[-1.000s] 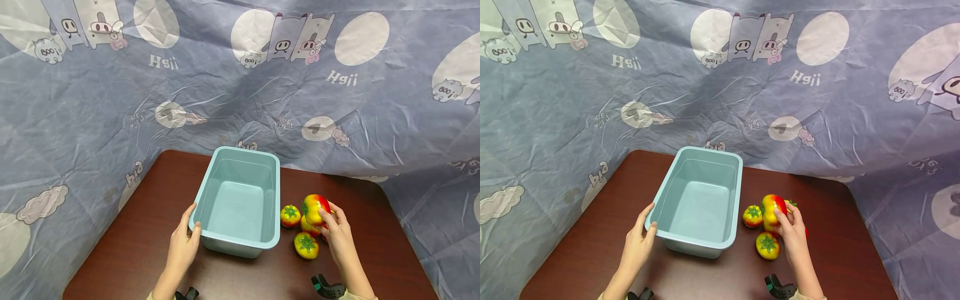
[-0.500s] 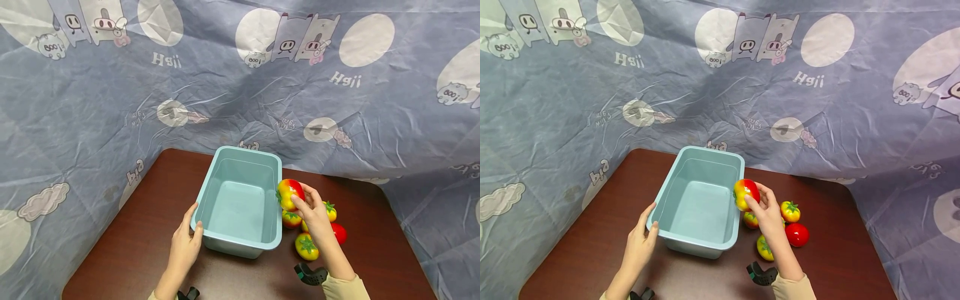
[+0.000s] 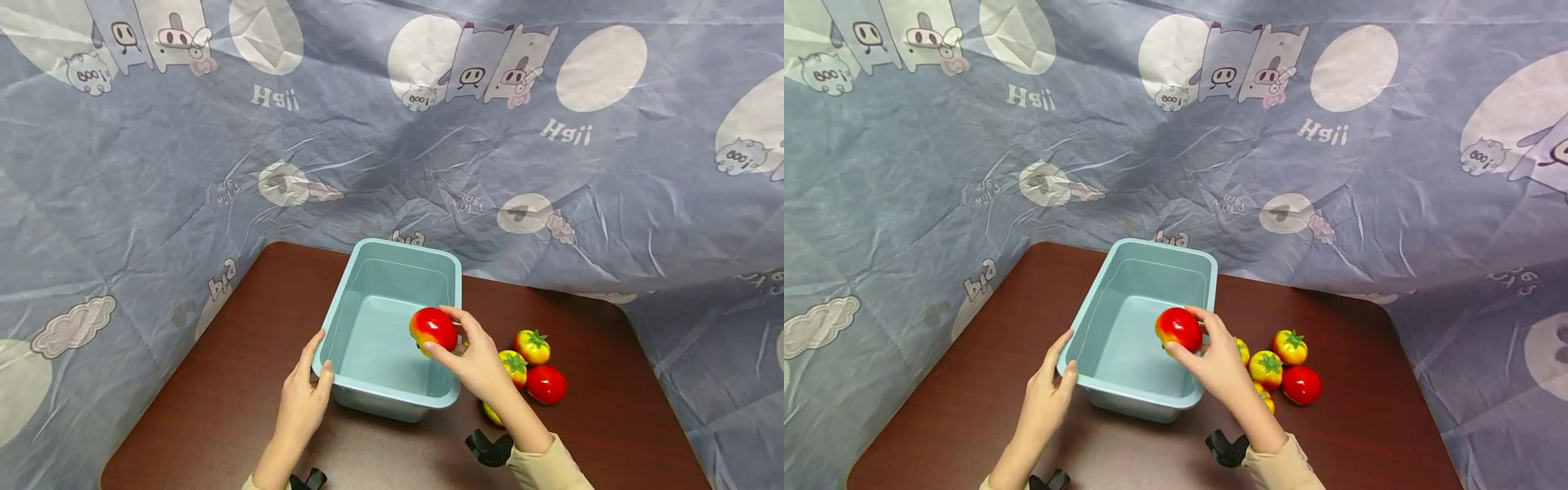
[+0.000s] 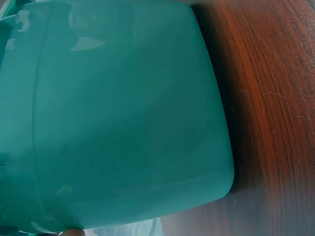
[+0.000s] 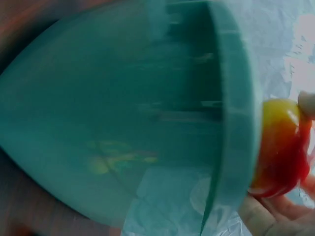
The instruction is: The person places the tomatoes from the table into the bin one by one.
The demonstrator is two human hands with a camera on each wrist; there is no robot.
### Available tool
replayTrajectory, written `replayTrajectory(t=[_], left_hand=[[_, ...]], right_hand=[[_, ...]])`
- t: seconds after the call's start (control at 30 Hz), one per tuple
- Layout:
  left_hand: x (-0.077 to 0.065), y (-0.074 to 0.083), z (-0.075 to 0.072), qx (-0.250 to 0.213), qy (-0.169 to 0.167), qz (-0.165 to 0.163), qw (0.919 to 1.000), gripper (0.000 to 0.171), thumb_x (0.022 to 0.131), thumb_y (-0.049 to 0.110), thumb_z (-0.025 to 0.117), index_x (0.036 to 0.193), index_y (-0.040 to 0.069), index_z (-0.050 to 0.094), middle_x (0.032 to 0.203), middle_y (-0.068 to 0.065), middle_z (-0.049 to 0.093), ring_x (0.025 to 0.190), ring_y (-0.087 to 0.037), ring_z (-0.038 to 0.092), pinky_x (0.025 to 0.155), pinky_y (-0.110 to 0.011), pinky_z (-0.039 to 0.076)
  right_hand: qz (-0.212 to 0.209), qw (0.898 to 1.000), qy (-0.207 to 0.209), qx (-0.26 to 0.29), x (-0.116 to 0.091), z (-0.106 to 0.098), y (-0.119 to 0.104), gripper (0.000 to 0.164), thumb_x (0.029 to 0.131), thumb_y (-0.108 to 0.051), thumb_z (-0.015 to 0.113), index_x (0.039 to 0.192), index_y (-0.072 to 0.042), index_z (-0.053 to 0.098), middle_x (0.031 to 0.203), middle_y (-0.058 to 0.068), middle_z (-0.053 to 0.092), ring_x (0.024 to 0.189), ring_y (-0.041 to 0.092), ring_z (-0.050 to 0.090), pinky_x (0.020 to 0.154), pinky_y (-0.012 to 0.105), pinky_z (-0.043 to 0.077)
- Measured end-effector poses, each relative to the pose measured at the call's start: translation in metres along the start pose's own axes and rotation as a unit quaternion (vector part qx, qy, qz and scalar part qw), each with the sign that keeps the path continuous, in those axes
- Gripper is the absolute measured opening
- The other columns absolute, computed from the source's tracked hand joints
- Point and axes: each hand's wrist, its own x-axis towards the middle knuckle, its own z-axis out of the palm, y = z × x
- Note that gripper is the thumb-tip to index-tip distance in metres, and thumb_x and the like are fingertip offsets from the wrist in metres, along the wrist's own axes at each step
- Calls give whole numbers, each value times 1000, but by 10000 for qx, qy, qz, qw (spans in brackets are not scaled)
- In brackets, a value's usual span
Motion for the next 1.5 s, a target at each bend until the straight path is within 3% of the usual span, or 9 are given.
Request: replayTrajectory(t=[0.1, 0.2, 0.33, 0.43, 0.53, 0.73, 0.9, 1.3, 1.5], left_hand=[[0, 1, -1, -9, -2, 8, 10000, 57, 96, 18, 54, 149, 32, 41, 132, -9, 62, 69, -14, 44, 63, -32, 39], [-1, 1, -1, -31, -45, -23, 10000, 57, 96, 18, 54, 150, 32, 40, 127, -11, 64, 69, -16, 45, 63, -32, 39], [-1, 0, -2, -62, -121, -26, 9999, 57, 96, 19, 54, 150, 32, 40, 130, -12, 63, 75, -18, 52, 66, -35, 43], [0, 0, -3, -99, -202, 24, 9997, 56, 98, 21, 55, 151, 31, 39, 142, -12, 56, 95, -23, 62, 77, -44, 49], [0, 0, -4, -136, -284, 70, 9995, 55, 99, 25, 55, 151, 30, 39, 145, -12, 53, 114, -29, 62, 86, -51, 50], [1, 2, -5, -226, -445, 49, 9987, 54, 101, 28, 54, 152, 29, 37, 149, -11, 49, 126, -35, 57, 94, -58, 47], [-1, 2, -6, -298, -534, -87, 9981, 54, 101, 25, 54, 152, 29, 36, 151, -10, 47, 130, -35, 53, 98, -59, 44], [-3, 2, -6, -324, -547, -132, 9979, 54, 102, 29, 52, 153, 32, 34, 152, -11, 45, 134, -34, 49, 99, -59, 45], [-3, 3, -5, -343, -502, -37, 9981, 54, 102, 26, 52, 153, 31, 35, 150, -12, 48, 132, -33, 51, 98, -57, 46]], right_hand=[[-695, 9957, -85, -614, 0, 6, 2, 65, 79, -26, 83, 136, -15, 54, 126, 5, 58, 107, 21, 60, 80, 28, 57], [-1345, 9833, -221, -1205, 0, 11, 3, 65, 78, -26, 84, 134, -14, 55, 126, 5, 57, 108, 21, 61, 79, 31, 58], [-1774, 9670, -433, -1779, 1, 13, 4, 64, 77, -26, 84, 132, -11, 56, 127, 7, 57, 108, 23, 62, 80, 36, 59], [-1822, 9603, -612, -2023, 2, 13, 4, 65, 76, -26, 85, 133, -11, 56, 128, 7, 56, 107, 23, 62, 82, 37, 58], [-1902, 9548, -715, -2171, 3, 13, 4, 66, 74, -23, 87, 132, -11, 58, 127, 8, 56, 108, 24, 62, 82, 39, 58], [-2070, 9425, -899, -2463, 4, 14, 5, 65, 73, -20, 88, 130, -10, 59, 127, 10, 57, 110, 27, 60, 83, 41, 58], [-2009, 9355, -1225, -2635, 4, 15, 7, 65, 73, -19, 87, 130, -10, 58, 126, 11, 58, 109, 28, 60, 81, 42, 58], [-1910, 9257, -1503, -2897, 2, 16, 7, 61, 71, -23, 88, 125, -11, 62, 119, 9, 62, 104, 27, 62, 81, 43, 57], [-1946, 9276, -1533, -2795, 2, 11, 7, 53, 78, -21, 83, 126, -10, 63, 121, 8, 63, 111, 27, 61, 88, 43, 55]])
